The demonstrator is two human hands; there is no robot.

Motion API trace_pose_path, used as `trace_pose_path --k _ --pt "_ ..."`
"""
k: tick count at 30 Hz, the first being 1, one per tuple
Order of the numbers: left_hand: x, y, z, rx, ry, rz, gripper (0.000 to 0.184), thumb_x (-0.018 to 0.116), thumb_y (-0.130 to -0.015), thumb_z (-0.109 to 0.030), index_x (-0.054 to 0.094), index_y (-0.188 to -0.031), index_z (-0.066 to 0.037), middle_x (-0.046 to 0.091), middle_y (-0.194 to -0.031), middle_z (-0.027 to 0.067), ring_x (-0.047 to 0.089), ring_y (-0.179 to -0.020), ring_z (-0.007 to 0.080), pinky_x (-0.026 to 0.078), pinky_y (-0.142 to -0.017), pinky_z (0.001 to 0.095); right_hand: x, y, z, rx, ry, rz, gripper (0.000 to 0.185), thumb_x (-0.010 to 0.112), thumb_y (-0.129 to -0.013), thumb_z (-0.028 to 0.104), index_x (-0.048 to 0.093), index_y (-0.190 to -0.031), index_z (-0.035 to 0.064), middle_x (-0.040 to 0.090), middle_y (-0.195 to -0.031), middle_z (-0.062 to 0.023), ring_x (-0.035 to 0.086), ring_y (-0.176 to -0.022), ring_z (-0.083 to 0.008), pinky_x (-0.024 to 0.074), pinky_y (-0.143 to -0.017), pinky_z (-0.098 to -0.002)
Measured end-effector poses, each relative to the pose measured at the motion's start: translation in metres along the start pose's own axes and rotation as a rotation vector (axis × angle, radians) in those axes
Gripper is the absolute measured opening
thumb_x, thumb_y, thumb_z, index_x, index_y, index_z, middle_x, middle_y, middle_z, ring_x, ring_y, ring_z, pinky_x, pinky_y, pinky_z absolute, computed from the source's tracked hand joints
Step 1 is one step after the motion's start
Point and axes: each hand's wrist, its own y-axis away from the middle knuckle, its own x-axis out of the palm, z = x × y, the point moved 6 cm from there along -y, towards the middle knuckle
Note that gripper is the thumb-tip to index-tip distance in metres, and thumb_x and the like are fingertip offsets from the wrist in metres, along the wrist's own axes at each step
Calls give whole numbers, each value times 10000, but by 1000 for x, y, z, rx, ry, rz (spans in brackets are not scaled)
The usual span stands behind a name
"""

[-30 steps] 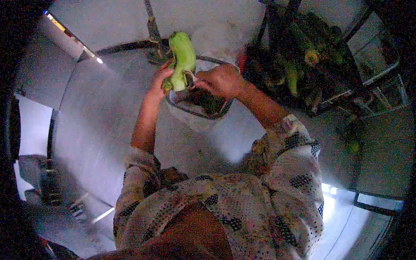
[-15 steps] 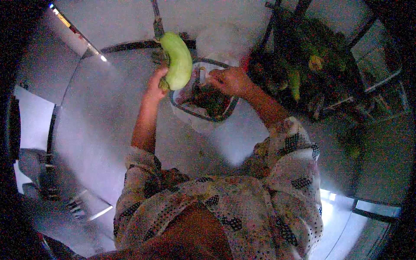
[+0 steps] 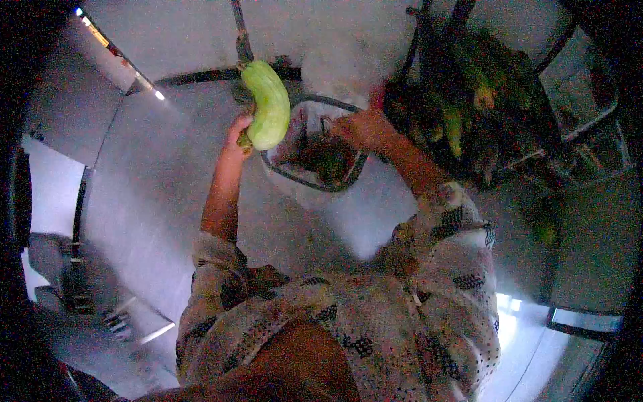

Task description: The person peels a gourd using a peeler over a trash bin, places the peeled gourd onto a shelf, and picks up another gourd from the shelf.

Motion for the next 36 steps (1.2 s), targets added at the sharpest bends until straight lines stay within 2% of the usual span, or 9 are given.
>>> trace_pose_path --k 3,6,9,12,15,25,31,33,36 --pt "-7 8 0 -66 -69 -103 501 564 -806 -225 471 -1251 -15 588 -1103 104 601 -961 182 496 -809 305 6 -7 3 76 -73 15 360 435 -910 436 626 -837 139 633 -734 -133 621 -660 -357 493 -600 -492" --pt "-15 -6 18 -68 -51 -54 488 560 -811 -214 474 -1248 -16 595 -1093 101 605 -942 176 500 -791 303 -6 -9 17 -43 -51 -88 221 569 -870 324 618 -884 109 586 -656 -134 589 -618 -336 457 -533 -421" --pt "-9 -11 21 -126 -100 -15 481 565 -807 -205 479 -1234 -2 615 -1041 95 620 -891 179 508 -766 297 -21 -15 32 -105 -47 -120 202 597 -854 307 616 -877 106 589 -663 -130 589 -614 -329 454 -537 -422" --pt "9 -1 17 -232 -143 27 494 575 -798 -206 477 -1228 16 619 -1031 100 627 -870 179 512 -762 287 -16 -18 38 -161 -21 -21 307 508 -881 424 627 -898 142 598 -633 -134 598 -573 -344 467 -516 -476" --pt "12 4 23 -276 -201 84 511 586 -789 -208 473 -1223 36 618 -1033 110 628 -864 173 517 -754 279 -9 -16 54 -260 -18 -23 288 508 -880 426 640 -933 175 581 -606 -125 590 -559 -338 457 -512 -482" --pt "-13 2 31 -293 -259 276 509 583 -797 -214 473 -1216 52 618 -1048 119 628 -890 164 519 -771 279 3 -12 30 -149 101 47 212 560 -864 360 638 -878 163 611 -674 -96 597 -591 -306 456 -505 -423" --pt "-12 17 4 -254 -80 80 424 552 -830 -212 514 -1184 18 629 -1031 107 638 -858 164 520 -746 275 -19 -13 26 -122 96 -157 240 541 -876 369 622 -860 144 603 -643 -104 590 -566 -322 455 -495 -433" --pt "-13 17 3 -159 -253 32 402 554 -832 -216 526 -1166 5 630 -1019 100 633 -870 156 518 -745 272 -27 -16 33 -115 65 -205 260 523 -883 378 611 -859 134 608 -661 -115 591 -583 -338 457 -505 -445" --pt "-36 7 24 -159 -200 -17 383 565 -833 -228 535 -1144 -6 629 -1002 84 630 -874 143 518 -738 269 9 -9 2 32 137 -26 288 496 -894 386 595 -870 117 617 -703 -144 597 -637 -362 461 -541 -465"
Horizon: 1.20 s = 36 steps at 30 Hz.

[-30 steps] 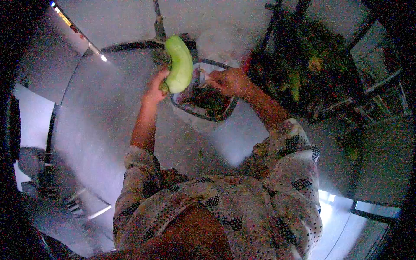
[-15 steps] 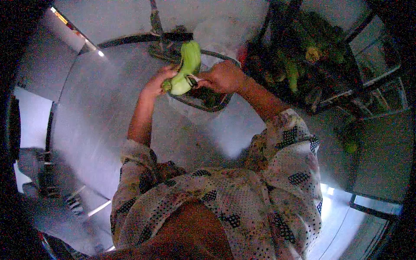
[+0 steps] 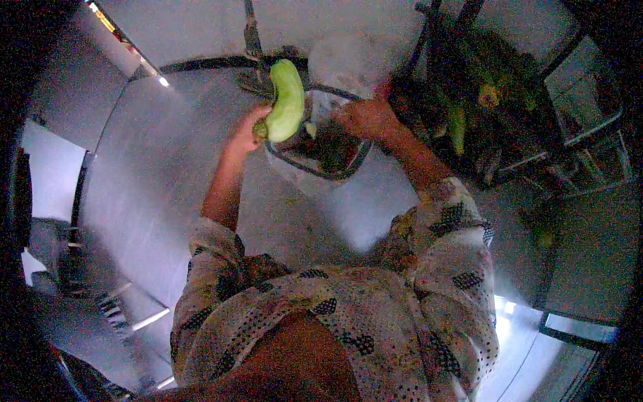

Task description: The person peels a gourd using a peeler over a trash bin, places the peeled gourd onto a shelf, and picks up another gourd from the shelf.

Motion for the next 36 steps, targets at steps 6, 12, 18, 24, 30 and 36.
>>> trace_pose_path --k 6,12,18,24,30,36 --pt "2 -8 3 59 161 -87 424 602 -827 -251 499 -1171 -25 614 -945 51 599 -691 108 445 -517 234 -1 -2 -19 244 -119 -66 316 503 -900 374 566 -861 66 614 -709 -135 595 -621 -323 462 -549 -419" --pt "31 -22 -15 160 127 -205 465 648 -809 -192 464 -1214 -57 598 -920 37 567 -621 101 365 -395 223 21 -7 -24 534 -932 -124 376 564 -865 416 570 -999 64 622 -839 -123 596 -778 -249 466 -678 -377" --pt "63 -19 -16 164 137 -243 502 654 -813 -178 442 -1249 -49 564 -1092 78 580 -962 171 498 -708 302 50 -6 -24 748 -1071 -128 432 557 -863 453 602 -981 40 667 -823 -104 640 -723 -213 495 -660 -354" --pt "88 -18 -34 275 198 -57 562 611 -827 -171 368 -1324 -69 504 -1212 102 530 -1089 241 471 -883 379 24 -2 -1 772 -1498 -212 410 517 -901 432 601 -1033 53 664 -804 -61 520 -444 -150 454 -461 -269" --pt "103 -13 -52 341 338 2 512 582 -819 -79 374 -1286 -42 480 -1204 91 500 -1105 229 436 -917 396 26 -3 17 748 -1965 22 313 515 -920 344 561 -1029 54 613 -780 -36 373 -435 -78 302 -357 -214" --pt "77 -14 -40 444 217 -140 480 609 -799 -36 417 -1238 -60 502 -1190 71 508 -1092 221 433 -930 376 24 -7 35 715 -2212 63 251 537 -911 302 523 -1009 72 513 -701 7 349 -436 -44 259 -351 -185"
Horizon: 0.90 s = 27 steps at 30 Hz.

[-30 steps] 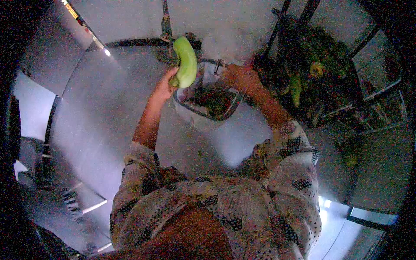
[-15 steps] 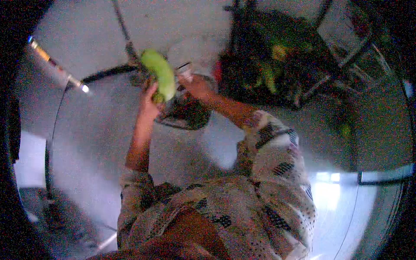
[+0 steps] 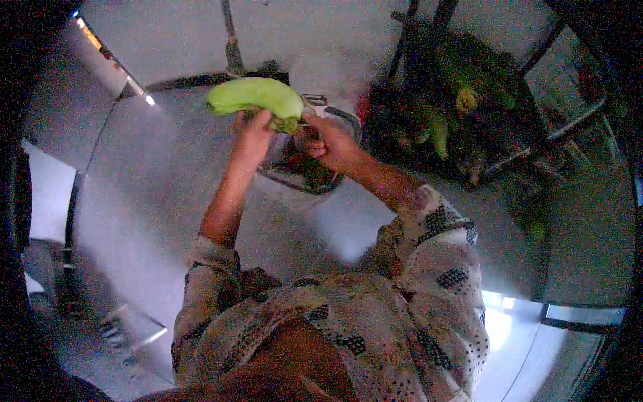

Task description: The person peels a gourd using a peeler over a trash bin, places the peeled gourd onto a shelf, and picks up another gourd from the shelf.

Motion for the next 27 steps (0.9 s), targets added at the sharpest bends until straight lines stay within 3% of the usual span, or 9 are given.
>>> trace_pose_path --k 7,10,13,16,19,22,27 --pt "3 -2 -10 176 -195 68 499 660 -737 -35 462 -1195 -46 530 -1154 77 519 -1076 219 428 -926 375 -2 2 1 -48 34 -39 161 594 -880 208 514 -983 114 525 -776 15 384 -486 -55 285 -381 -181" --pt "8 1 -14 186 -131 21 442 673 -740 8 504 -1147 -24 556 -1091 61 548 -1010 166 442 -886 313 -7 -1 -1 -92 64 -21 134 592 -881 180 524 -975 113 538 -794 9 399 -496 -60 293 -385 -188" --pt "8 3 -16 161 -93 8 445 671 -740 8 500 -1150 -22 556 -1092 63 551 -1001 165 444 -880 312 0 3 4 -134 95 -57 65 604 -874 141 541 -866 130 473 -701 43 301 -457 -32 251 -411 -190" --pt "-1 -1 -13 123 -93 -71 457 668 -739 11 489 -1158 -31 550 -1101 64 549 -1006 172 447 -875 318 -1 3 7 -144 126 -21 41 589 -881 125 548 -884 120 500 -731 32 315 -464 -37 260 -413 -197" --pt "-18 -10 -3 113 -40 -112 565 629 -778 -38 363 -1273 -93 507 -1186 90 523 -1078 246 452 -902 382 -8 5 13 -226 291 -126 83 595 -876 125 572 -953 104 544 -769 20 343 -475 -40 274 -426 -192" --pt "-31 -14 3 51 -64 -154 589 617 -787 -12 328 -1286 -131 496 -1195 98 523 -1083 267 476 -864 402 -37 -8 12 -155 505 -140 154 602 -873 139 586 -1018 89 583 -803 8 374 -485 -48 300 -442 -195" --pt "-29 -13 7 19 20 -184 549 607 -788 10 358 -1254 -140 505 -1179 94 526 -1076 268 491 -836 407 -40 -5 19 -275 587 -239 177 610 -866 153 592 -1026 79 611 -833 4 437 -548 -60 334 -470 -212"
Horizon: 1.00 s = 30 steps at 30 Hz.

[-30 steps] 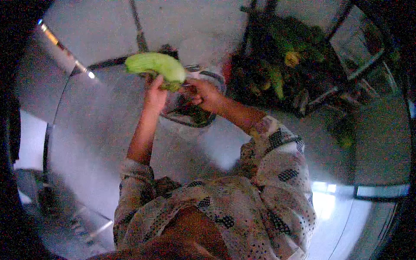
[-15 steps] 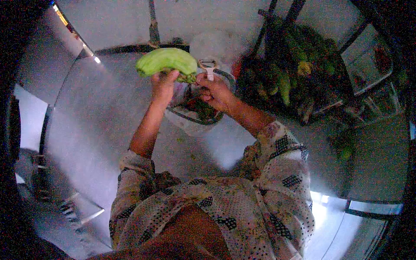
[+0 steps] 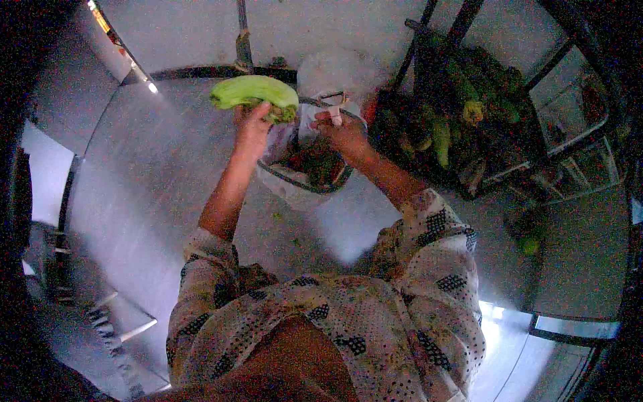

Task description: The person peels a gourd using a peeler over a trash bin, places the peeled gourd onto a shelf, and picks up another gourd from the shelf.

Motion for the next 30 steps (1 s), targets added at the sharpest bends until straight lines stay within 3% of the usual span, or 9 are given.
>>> trace_pose_path --k 4,7,10,13,16,22,25,27,30 --pt "4 3 -2 -22 -4 41 567 611 -786 8 354 -1270 -135 518 -1161 87 534 -1060 254 491 -840 402 -13 -7 -5 10 161 -128 167 639 -843 158 599 -986 82 622 -858 1 502 -643 -61 374 -511 -217" --pt "10 13 -2 -108 -127 42 582 664 -754 -32 385 -1259 -105 542 -1129 86 546 -1033 237 482 -839 378 -11 -11 6 -175 323 -50 156 659 -832 187 610 -945 91 618 -849 12 525 -689 -60 393 -533 -221" --pt "15 17 -4 -75 -276 38 526 715 -712 -42 465 -1173 -68 560 -1084 76 557 -995 199 471 -821 348 -2 -3 24 -172 270 10 163 669 -825 203 624 -939 95 613 -846 29 518 -691 -53 386 -531 -218" --pt "15 12 -3 47 -556 125 572 741 -689 -98 463 -1185 -39 567 -1082 85 557 -993 192 458 -842 321 -8 -1 35 -78 335 -161 191 677 -815 207 630 -963 95 615 -854 47 511 -687 -46 380 -529 -210" --pt "20 9 3 29 -610 271 627 758 -662 -148 461 -1198 -17 568 -1098 98 555 -1010 194 443 -869 320 -9 -4 48 -270 246 -115 275 687 -803 206 618 -1041 88 630 -942 34 505 -697 -38 360 -523 -202" --pt "38 22 14 -37 -693 352 668 746 -672 -156 442 -1252 -21 558 -1136 101 546 -1041 199 436 -892 335 -4 -11 48 -245 357 -10 509 717 -772 187 519 -1223 60 598 -1127 -34 561 -946 -122 466 -795 -289" --pt "56 36 14 -103 -682 452 656 729 -690 -136 434 -1264 -18 551 -1155 101 541 -1049 197 432 -902 335 0 -3 54 -447 335 90 632 748 -729 295 480 -1256 71 592 -1121 -93 571 -989 -221 441 -892 -343" --pt "61 41 6 -131 -643 500 642 711 -710 -116 426 -1276 -14 547 -1158 93 534 -1053 192 428 -906 328 10 11 71 -409 541 68 721 770 -695 310 437 -1290 75 560 -1185 -123 554 -1041 -249 434 -918 -347" --pt "54 38 7 -224 -637 505 651 694 -731 -108 403 -1304 -8 520 -1190 87 512 -1074 183 413 -918 319 11 11 77 -478 512 60 801 799 -633 357 435 -1275 46 554 -1190 -145 535 -1081 -268 426 -934 -354"
